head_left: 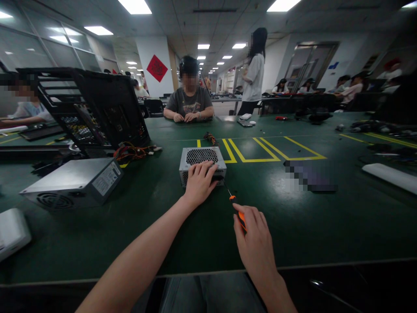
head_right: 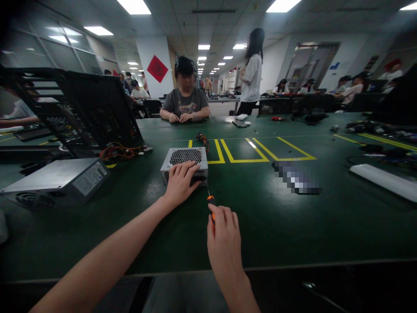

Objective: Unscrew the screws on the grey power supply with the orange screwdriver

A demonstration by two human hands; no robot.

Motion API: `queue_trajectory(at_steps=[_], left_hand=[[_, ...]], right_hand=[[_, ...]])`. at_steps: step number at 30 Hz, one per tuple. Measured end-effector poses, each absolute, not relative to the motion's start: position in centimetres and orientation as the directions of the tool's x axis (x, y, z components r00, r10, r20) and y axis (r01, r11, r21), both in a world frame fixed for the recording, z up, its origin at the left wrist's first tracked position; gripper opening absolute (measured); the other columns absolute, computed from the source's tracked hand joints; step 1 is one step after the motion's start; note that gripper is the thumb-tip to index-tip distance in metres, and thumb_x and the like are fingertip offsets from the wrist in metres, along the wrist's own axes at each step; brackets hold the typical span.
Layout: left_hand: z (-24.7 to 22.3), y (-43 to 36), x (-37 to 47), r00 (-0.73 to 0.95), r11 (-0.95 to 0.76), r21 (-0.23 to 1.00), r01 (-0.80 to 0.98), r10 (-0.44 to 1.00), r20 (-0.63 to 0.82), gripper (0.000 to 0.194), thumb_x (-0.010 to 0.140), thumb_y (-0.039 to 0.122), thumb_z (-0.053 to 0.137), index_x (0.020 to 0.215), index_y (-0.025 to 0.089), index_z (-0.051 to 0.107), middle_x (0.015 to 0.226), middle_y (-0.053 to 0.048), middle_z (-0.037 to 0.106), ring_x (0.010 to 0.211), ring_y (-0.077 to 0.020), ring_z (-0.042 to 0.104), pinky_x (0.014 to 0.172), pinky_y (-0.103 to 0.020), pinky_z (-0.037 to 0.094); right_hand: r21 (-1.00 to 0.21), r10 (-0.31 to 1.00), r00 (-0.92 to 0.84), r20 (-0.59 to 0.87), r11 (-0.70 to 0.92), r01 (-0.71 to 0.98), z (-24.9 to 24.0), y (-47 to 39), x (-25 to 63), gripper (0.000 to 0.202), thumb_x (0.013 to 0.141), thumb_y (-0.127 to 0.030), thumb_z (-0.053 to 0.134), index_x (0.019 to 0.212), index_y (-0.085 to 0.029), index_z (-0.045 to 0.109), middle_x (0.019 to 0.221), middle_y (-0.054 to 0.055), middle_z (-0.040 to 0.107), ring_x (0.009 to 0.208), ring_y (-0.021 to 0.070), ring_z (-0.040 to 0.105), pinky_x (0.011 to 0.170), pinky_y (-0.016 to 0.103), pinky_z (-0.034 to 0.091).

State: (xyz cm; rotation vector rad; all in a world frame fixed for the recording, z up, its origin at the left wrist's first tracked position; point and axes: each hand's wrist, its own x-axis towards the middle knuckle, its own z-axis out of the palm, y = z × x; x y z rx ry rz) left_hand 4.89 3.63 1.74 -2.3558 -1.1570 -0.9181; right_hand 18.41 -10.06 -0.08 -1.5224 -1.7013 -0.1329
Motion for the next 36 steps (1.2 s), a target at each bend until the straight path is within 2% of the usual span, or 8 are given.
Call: queue_trajectory(at_steps=[3,7,13,18,24,30,36], left_hand=[[1.73,3.61,4.89,0.453,-0.595,-0.039,0.803,0.567,0.688,0.045,0.080,0.027,0.057,0.123,0.021,0.045,0.127,-0.009,0.050,0.119,-0.0245,0.041,0.095,-0.041,0.031],[1.78,3.53,4.89,0.455,-0.589,-0.042,0.807,0.574,0.681,0.045,0.080,0.028,0.057,0.123,0.020,0.045,0.128,-0.009,0.050,0.119,-0.0244,0.041,0.096,-0.041,0.030],[1.83,3.55,4.84,0.463,-0.592,-0.048,0.804,0.573,0.676,0.044,0.081,0.029,0.056,0.123,0.019,0.044,0.128,-0.009,0.049,0.119,-0.0241,0.041,0.096,-0.041,0.030],[1.55,3.47,4.69,0.487,-0.590,-0.102,0.801,0.541,0.685,0.043,0.082,0.026,0.055,0.124,0.021,0.044,0.132,-0.012,0.045,0.124,-0.0254,0.037,0.098,-0.043,0.028],[1.10,3.33,4.73,0.535,-0.600,-0.188,0.778,0.476,0.698,0.017,0.083,0.021,0.052,0.099,0.024,0.058,0.133,-0.012,0.042,0.127,-0.0255,0.033,0.099,-0.048,0.025],[0.99,3.48,4.77,0.554,-0.603,-0.221,0.767,0.448,0.702,0.012,0.084,0.019,0.050,0.093,0.020,0.058,0.124,-0.011,0.050,0.120,-0.0240,0.040,0.097,-0.045,0.028],[1.01,3.60,4.55,0.566,-0.621,-0.219,0.752,0.440,0.697,0.015,0.085,0.020,0.049,0.096,0.022,0.058,0.123,-0.009,0.052,0.117,-0.0231,0.044,0.096,-0.045,0.028]], right_hand=[[-0.429,0.791,0.083,0.607,0.237,0.872,-0.17,-10.04,18.42,0.024,0.084,-0.013,0.038,0.103,-0.018,0.053,0.095,0.010,0.056,0.088,0.0224,0.055,0.075,0.040,0.047],[-0.533,0.819,0.162,0.551,0.196,0.823,-0.05,-10.08,18.29,0.023,0.084,-0.019,0.040,0.104,-0.018,0.051,0.098,0.010,0.052,0.088,0.0205,0.058,0.073,0.036,0.049],[-0.663,0.854,0.258,0.451,0.128,0.737,0.13,-10.25,18.47,0.028,0.089,-0.034,0.035,0.105,-0.017,0.049,0.094,0.010,0.062,0.081,0.0199,0.063,0.066,0.032,0.050],[-0.676,0.849,0.286,0.444,0.108,0.729,0.18,-10.30,18.44,0.027,0.088,-0.034,0.035,0.104,-0.017,0.049,0.096,0.010,0.063,0.081,0.0198,0.064,0.064,0.031,0.050],[-0.673,0.851,0.260,0.456,0.138,0.726,0.23,-10.39,18.42,0.023,0.087,-0.032,0.037,0.101,-0.019,0.050,0.094,0.009,0.064,0.080,0.0191,0.064,0.066,0.030,0.050],[-0.684,0.849,0.278,0.449,0.126,0.719,0.11,-10.67,18.54,0.023,0.087,-0.032,0.038,0.101,-0.019,0.050,0.095,0.008,0.064,0.081,0.0190,0.064,0.067,0.030,0.050],[-0.669,0.846,0.276,0.456,0.122,0.733,0.22,-10.35,18.57,0.025,0.087,-0.032,0.037,0.103,-0.018,0.050,0.097,0.009,0.063,0.084,0.0199,0.063,0.068,0.032,0.050]])
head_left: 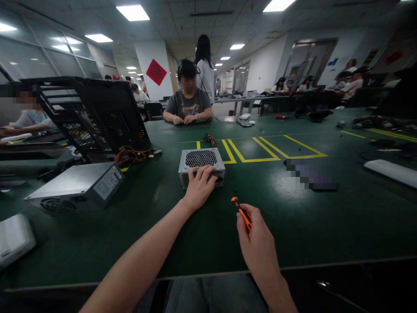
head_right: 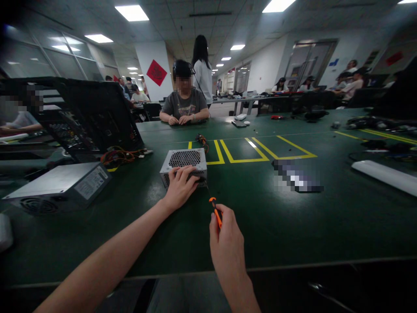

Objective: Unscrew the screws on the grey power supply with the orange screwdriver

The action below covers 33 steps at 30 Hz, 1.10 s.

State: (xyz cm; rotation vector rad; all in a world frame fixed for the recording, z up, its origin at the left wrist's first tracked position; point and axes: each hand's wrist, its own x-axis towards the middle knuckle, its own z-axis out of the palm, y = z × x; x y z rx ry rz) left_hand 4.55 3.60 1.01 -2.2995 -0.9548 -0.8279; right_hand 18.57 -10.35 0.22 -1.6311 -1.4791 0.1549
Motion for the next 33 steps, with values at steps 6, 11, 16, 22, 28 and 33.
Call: queue_trajectory(at_steps=[6,11,16,22,28,33], left_hand=[[1.23,3.58,4.46,0.566,-0.636,-0.197,0.746,0.450,0.691,0.015,0.084,0.021,0.050,0.096,0.022,0.059,0.122,-0.009,0.053,0.114,-0.0237,0.045,0.094,-0.046,0.030],[1.24,3.51,4.50,0.560,-0.628,-0.196,0.753,0.456,0.691,0.013,0.085,0.022,0.049,0.094,0.021,0.058,0.122,-0.008,0.053,0.113,-0.0234,0.046,0.093,-0.045,0.030],[1.23,3.51,4.47,0.557,-0.625,-0.198,0.755,0.454,0.695,0.013,0.085,0.021,0.049,0.094,0.020,0.058,0.122,-0.008,0.054,0.113,-0.0233,0.046,0.094,-0.044,0.029],[1.29,3.50,4.43,0.559,-0.626,-0.196,0.755,0.458,0.691,0.013,0.085,0.021,0.049,0.094,0.020,0.058,0.122,-0.008,0.053,0.113,-0.0234,0.045,0.093,-0.044,0.030],[1.24,3.52,4.52,0.557,-0.629,-0.199,0.751,0.443,0.702,0.013,0.085,0.022,0.049,0.095,0.020,0.057,0.121,-0.008,0.054,0.113,-0.0233,0.046,0.092,-0.044,0.030],[1.05,3.62,4.48,0.557,-0.636,-0.208,0.743,0.416,0.719,0.012,0.085,0.022,0.049,0.094,0.020,0.057,0.121,-0.008,0.054,0.112,-0.0231,0.047,0.091,-0.045,0.030]], right_hand=[[-0.653,0.844,0.256,0.471,0.139,0.745,0.30,-10.31,18.68,0.024,0.087,-0.031,0.036,0.102,-0.018,0.050,0.095,0.009,0.063,0.081,0.0195,0.063,0.066,0.031,0.049],[-0.626,0.839,0.240,0.488,0.145,0.766,0.26,-10.42,18.68,0.023,0.087,-0.030,0.035,0.101,-0.018,0.050,0.096,0.010,0.063,0.082,0.0197,0.063,0.066,0.032,0.049],[-0.626,0.841,0.244,0.482,0.136,0.768,0.19,-10.46,18.66,0.022,0.087,-0.028,0.037,0.101,-0.018,0.049,0.093,0.008,0.062,0.081,0.0193,0.062,0.066,0.031,0.049],[-0.602,0.827,0.232,0.512,0.153,0.784,-0.09,-10.29,18.68,0.020,0.087,-0.025,0.037,0.103,-0.019,0.049,0.094,0.008,0.058,0.083,0.0196,0.060,0.068,0.033,0.050],[-0.439,0.774,0.124,0.621,0.212,0.873,-0.60,-10.30,18.46,0.026,0.084,-0.014,0.039,0.105,-0.017,0.054,0.100,0.012,0.049,0.092,0.0223,0.053,0.077,0.039,0.048],[-0.504,0.778,0.169,0.605,0.210,0.838,-0.52,-10.24,18.32,0.024,0.087,-0.022,0.040,0.107,-0.016,0.051,0.096,0.010,0.052,0.086,0.0198,0.058,0.071,0.034,0.051]])
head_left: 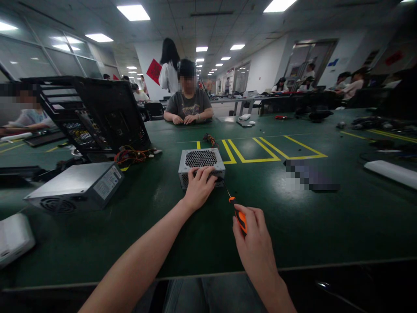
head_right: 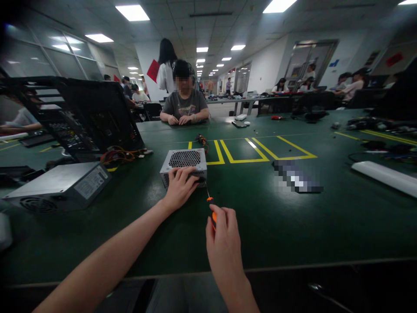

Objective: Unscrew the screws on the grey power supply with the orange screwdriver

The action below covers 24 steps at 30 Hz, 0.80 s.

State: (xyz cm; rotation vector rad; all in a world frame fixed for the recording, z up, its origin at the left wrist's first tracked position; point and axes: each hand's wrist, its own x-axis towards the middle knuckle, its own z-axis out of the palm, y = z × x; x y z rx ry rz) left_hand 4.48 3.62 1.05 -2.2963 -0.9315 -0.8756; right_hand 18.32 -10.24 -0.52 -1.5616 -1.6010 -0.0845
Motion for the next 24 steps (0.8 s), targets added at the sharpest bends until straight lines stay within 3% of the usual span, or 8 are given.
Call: queue_trajectory(at_steps=[5,14,21,24], left_hand=[[1.03,3.64,4.47,0.561,-0.637,-0.214,0.741,0.410,0.719,0.012,0.086,0.021,0.049,0.094,0.020,0.057,0.121,-0.008,0.054,0.112,-0.0231,0.046,0.092,-0.045,0.030],[1.14,3.53,4.71,0.544,-0.626,-0.197,0.755,0.429,0.721,0.011,0.085,0.020,0.050,0.092,0.019,0.057,0.120,-0.008,0.054,0.110,-0.0235,0.047,0.091,-0.044,0.030],[1.10,3.55,4.70,0.528,-0.625,-0.168,0.762,0.451,0.720,0.011,0.084,0.020,0.051,0.093,0.020,0.058,0.120,-0.008,0.054,0.111,-0.0238,0.046,0.091,-0.044,0.030],[1.12,3.55,4.71,0.530,-0.627,-0.166,0.761,0.453,0.717,0.011,0.083,0.020,0.052,0.092,0.020,0.058,0.121,-0.008,0.054,0.112,-0.0237,0.046,0.092,-0.044,0.030]], right_hand=[[-0.581,0.828,0.196,0.525,0.180,0.794,-0.58,-10.14,18.60,0.027,0.091,-0.029,0.032,0.108,-0.015,0.049,0.100,0.011,0.062,0.088,0.0204,0.062,0.070,0.033,0.053],[-0.497,0.814,0.175,0.553,0.153,0.854,-0.37,-10.11,18.08,0.031,0.089,-0.026,0.033,0.110,-0.012,0.050,0.100,0.014,0.053,0.085,0.0217,0.062,0.064,0.033,0.053],[-0.552,0.877,0.220,0.428,0.061,0.831,-0.08,-9.91,18.37,0.032,0.092,-0.028,0.026,0.111,-0.014,0.047,0.096,0.011,0.064,0.078,0.0223,0.066,0.057,0.033,0.052],[-0.537,0.874,0.210,0.438,0.067,0.841,-0.16,-9.87,18.13,0.030,0.090,-0.031,0.032,0.110,-0.014,0.047,0.096,0.012,0.061,0.075,0.0220,0.065,0.054,0.031,0.052]])
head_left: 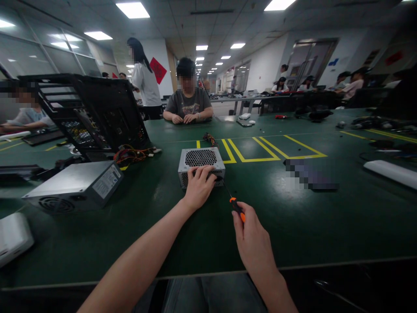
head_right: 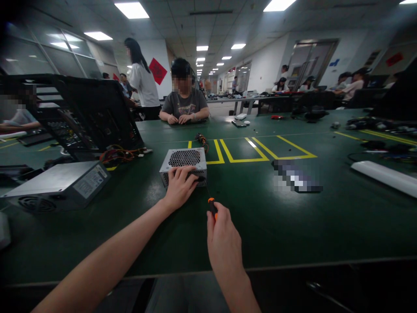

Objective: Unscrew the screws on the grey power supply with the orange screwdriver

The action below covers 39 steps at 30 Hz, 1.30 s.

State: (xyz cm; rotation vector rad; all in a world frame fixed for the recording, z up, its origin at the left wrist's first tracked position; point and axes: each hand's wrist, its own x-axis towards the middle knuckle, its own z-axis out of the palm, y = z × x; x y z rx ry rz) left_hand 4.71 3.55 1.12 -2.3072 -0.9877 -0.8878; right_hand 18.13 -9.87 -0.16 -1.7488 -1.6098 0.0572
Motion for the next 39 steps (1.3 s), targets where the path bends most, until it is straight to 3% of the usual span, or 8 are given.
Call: queue_trajectory(at_steps=[6,12,17,21,39], left_hand=[[1.1,3.5,4.8,0.519,-0.628,-0.156,0.762,0.450,0.727,0.009,0.083,0.020,0.053,0.090,0.020,0.058,0.119,-0.008,0.054,0.110,-0.0237,0.047,0.092,-0.044,0.030],[1.1,3.5,4.7,0.519,-0.628,-0.146,0.764,0.465,0.717,0.010,0.084,0.021,0.052,0.092,0.021,0.057,0.121,-0.007,0.053,0.111,-0.0236,0.046,0.092,-0.044,0.030],[1.2,3.5,4.7,0.518,-0.627,-0.146,0.765,0.465,0.718,0.010,0.083,0.020,0.052,0.092,0.020,0.058,0.120,-0.007,0.054,0.111,-0.0232,0.046,0.092,-0.044,0.030],[1.3,3.4,4.8,0.516,-0.621,-0.146,0.770,0.471,0.716,0.010,0.083,0.020,0.052,0.091,0.020,0.058,0.120,-0.007,0.054,0.111,-0.0237,0.046,0.092,-0.043,0.030],[1.2,3.4,4.7,0.519,-0.628,-0.146,0.764,0.465,0.717,0.011,0.083,0.019,0.051,0.091,0.020,0.058,0.120,-0.008,0.054,0.111,-0.0240,0.046,0.092,-0.044,0.030]], right_hand=[[-0.460,0.831,0.147,0.537,0.142,0.876,-0.5,-9.9,17.8,0.032,0.089,-0.025,0.033,0.113,-0.011,0.048,0.098,0.014,0.052,0.082,0.0219,0.062,0.061,0.032,0.053],[-0.511,0.863,0.208,0.460,0.066,0.857,0.2,-10.0,18.5,0.032,0.092,-0.026,0.027,0.116,-0.014,0.045,0.101,0.012,0.060,0.080,0.0225,0.064,0.058,0.033,0.052],[-0.516,0.896,0.195,0.400,0.044,0.855,0.5,-10.2,18.4,0.028,0.088,-0.029,0.037,0.110,-0.015,0.048,0.098,0.011,0.054,0.072,0.0204,0.064,0.051,0.029,0.050],[-0.535,0.886,0.195,0.421,0.069,0.842,0.4,-10.3,18.3,0.027,0.086,-0.023,0.035,0.109,-0.014,0.048,0.097,0.011,0.053,0.071,0.0190,0.064,0.050,0.028,0.050],[-0.602,0.881,0.205,0.427,0.107,0.791,0.3,-10.2,18.5,0.027,0.088,-0.026,0.034,0.108,-0.014,0.047,0.097,0.011,0.054,0.076,0.0192,0.063,0.054,0.029,0.050]])
